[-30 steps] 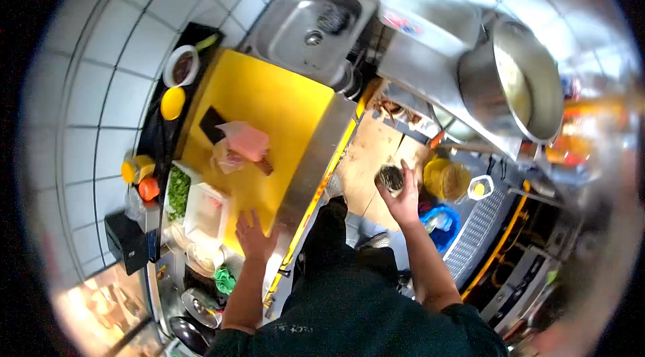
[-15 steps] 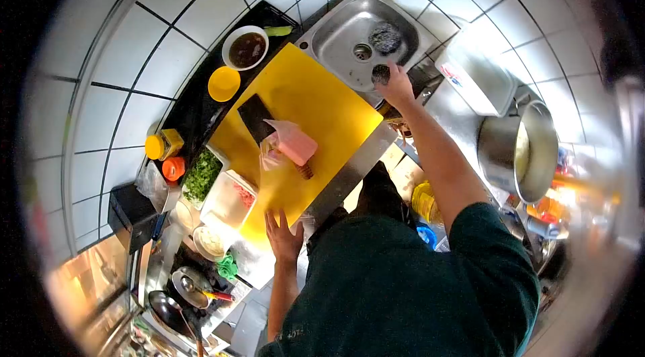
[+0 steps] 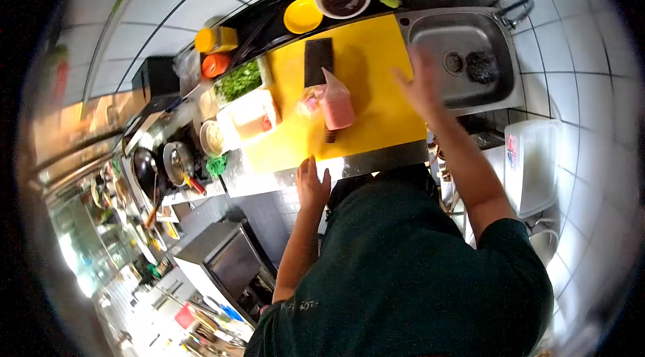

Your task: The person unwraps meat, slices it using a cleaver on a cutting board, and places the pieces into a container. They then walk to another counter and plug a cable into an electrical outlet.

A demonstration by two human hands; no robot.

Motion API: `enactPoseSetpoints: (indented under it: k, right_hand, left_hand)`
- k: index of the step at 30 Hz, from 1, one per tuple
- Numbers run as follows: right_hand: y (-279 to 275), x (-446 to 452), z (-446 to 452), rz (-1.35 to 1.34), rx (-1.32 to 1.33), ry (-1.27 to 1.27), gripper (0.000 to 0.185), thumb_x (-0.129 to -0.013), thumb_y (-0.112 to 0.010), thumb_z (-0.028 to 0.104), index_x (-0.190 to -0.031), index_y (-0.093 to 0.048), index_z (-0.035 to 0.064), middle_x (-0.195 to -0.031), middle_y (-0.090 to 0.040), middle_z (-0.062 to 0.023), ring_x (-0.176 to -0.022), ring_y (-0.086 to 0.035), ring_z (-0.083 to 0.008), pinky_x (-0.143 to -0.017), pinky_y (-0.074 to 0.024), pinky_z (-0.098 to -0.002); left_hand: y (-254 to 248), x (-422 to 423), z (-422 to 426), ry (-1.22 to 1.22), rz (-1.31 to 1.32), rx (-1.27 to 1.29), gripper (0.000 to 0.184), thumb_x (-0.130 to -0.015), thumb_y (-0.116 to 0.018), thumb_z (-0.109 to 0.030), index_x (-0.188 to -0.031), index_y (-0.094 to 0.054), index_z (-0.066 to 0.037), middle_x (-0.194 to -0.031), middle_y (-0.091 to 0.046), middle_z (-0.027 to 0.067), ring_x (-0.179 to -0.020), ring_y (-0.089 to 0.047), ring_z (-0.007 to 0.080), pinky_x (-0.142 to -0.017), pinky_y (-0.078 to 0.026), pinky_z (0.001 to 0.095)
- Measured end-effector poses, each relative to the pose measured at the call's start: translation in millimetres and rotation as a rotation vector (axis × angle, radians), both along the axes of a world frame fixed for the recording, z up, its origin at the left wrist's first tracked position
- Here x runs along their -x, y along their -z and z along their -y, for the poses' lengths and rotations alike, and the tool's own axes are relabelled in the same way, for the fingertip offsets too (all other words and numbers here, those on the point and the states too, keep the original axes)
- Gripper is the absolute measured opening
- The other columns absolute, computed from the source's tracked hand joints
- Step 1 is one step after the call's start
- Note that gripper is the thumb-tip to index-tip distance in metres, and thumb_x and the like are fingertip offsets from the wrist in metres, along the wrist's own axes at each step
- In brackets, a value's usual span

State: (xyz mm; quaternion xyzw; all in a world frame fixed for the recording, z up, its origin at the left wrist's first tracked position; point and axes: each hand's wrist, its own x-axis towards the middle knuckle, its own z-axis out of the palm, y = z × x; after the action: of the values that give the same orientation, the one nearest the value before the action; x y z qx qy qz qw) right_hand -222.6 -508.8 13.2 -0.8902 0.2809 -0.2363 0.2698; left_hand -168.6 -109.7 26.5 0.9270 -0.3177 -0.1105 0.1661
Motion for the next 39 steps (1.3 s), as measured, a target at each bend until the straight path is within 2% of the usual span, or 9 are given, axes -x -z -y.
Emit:
enactPoseSetpoints:
  k: [10, 16, 18, 21, 27, 30, 34, 38, 39]
  right_hand:
    - [-74, -57, -135, -0.097, -0.755, -0.318, 0.096, -0.076, -0.082, 0.032, -0.151, -0.030, 0.0010, -0.125, -0.060, -0.0219, -0.111, -0.064, -0.0352, -0.089, -0.0546, -0.0423]
    - [-73, -20, -111, 0.031, -1.467, -0.411, 0.094, -0.075, -0.076, 0.013, -0.155, -0.027, 0.0025, -0.130, -0.055, -0.0164, -0.119, -0.057, -0.0228, -0.101, -0.0465, -0.0333]
    - [-70, -7, -112, 0.084, -1.464, -0.488, 0.091, -0.077, -0.071, 0.012, -0.156, -0.026, 0.0034, -0.135, -0.053, -0.0150, -0.124, -0.054, -0.0221, -0.105, -0.0434, -0.0330]
    - [-98, -4, -124, 0.287, -1.589, -0.655, 0.080, -0.079, -0.064, 0.009, -0.152, -0.031, 0.0046, -0.131, -0.057, -0.0144, -0.121, -0.057, -0.0248, -0.103, -0.0463, -0.0393]
    - [-91, 4, -147, 0.521, -1.474, -0.437, 0.070, -0.077, -0.054, 0.000, -0.146, -0.041, 0.0046, -0.129, -0.060, -0.0118, -0.117, -0.060, -0.0237, -0.099, -0.0494, -0.0380]
    - [-85, 16, -146, 0.419, -0.826, -0.496, 0.073, -0.075, -0.057, -0.003, -0.146, -0.041, 0.0049, -0.131, -0.059, -0.0100, -0.118, -0.059, -0.0214, -0.098, -0.0503, -0.0352]
    - [-99, 3, -161, 0.561, -1.102, -0.434, 0.077, -0.076, -0.063, -0.006, -0.148, -0.040, 0.0053, -0.137, -0.057, -0.0075, -0.121, -0.058, -0.0198, -0.098, -0.0516, -0.0343]
    - [-92, -4, -173, 0.598, -1.233, -0.411, 0.079, -0.079, -0.066, -0.006, -0.151, -0.037, 0.0069, -0.144, -0.053, -0.0059, -0.122, -0.057, -0.0197, -0.098, -0.0517, -0.0342]
    - [-93, -4, -173, 0.556, -1.198, -0.450, 0.079, -0.080, -0.066, -0.007, -0.152, -0.036, 0.0075, -0.145, -0.052, -0.0061, -0.122, -0.057, -0.0201, -0.098, -0.0515, -0.0342]
  left_hand:
    - [58, -78, 64, -0.204, -0.121, -0.028, 0.031, -0.084, -0.069, -0.015, -0.108, -0.057, 0.001, -0.100, -0.061, 0.0280, -0.091, -0.063, 0.0454, -0.080, -0.054, 0.0519]
    - [-43, -73, 53, -0.117, 0.102, 0.443, 0.079, -0.078, -0.078, -0.011, -0.145, -0.039, 0.004, -0.138, -0.047, 0.0289, -0.130, -0.046, 0.0445, -0.109, -0.042, 0.0477]
    - [-88, -71, 63, -0.046, -0.037, 0.638, 0.093, -0.072, -0.083, -0.004, -0.150, -0.033, 0.004, -0.151, -0.036, 0.0291, -0.142, -0.034, 0.0438, -0.117, -0.032, 0.0452]
    - [-109, -82, 74, 0.135, -0.229, 0.778, 0.083, -0.073, -0.082, -0.002, -0.146, -0.042, 0.001, -0.144, -0.047, 0.0274, -0.133, -0.048, 0.0399, -0.108, -0.043, 0.0431]
    - [-146, -82, 68, 0.036, -0.493, 0.797, 0.032, -0.091, -0.065, 0.000, -0.123, -0.063, 0.002, -0.088, -0.070, 0.0108, -0.084, -0.067, 0.0129, -0.079, -0.053, 0.0276]
    - [-139, -67, 54, 0.036, -0.816, 0.883, 0.024, -0.093, -0.064, -0.004, -0.115, -0.064, 0.003, -0.082, -0.066, 0.0077, -0.077, -0.062, 0.0098, -0.071, -0.052, 0.0280]
    - [-166, -65, 48, 0.331, -0.556, 0.340, 0.013, -0.089, -0.067, -0.006, -0.098, -0.063, 0.002, -0.077, -0.064, 0.0011, -0.071, -0.061, 0.0142, -0.068, -0.050, 0.0340]
    - [-147, -80, 45, -0.213, -1.082, 0.998, 0.044, -0.094, -0.063, -0.023, -0.132, -0.059, -0.001, -0.120, -0.065, 0.0107, -0.101, -0.063, 0.0227, -0.085, -0.051, 0.0344]
    - [-147, -85, 47, -0.214, -0.960, 1.087, 0.065, -0.099, -0.060, -0.034, -0.152, -0.039, -0.003, -0.143, -0.050, 0.0134, -0.127, -0.052, 0.0249, -0.102, -0.045, 0.0343]
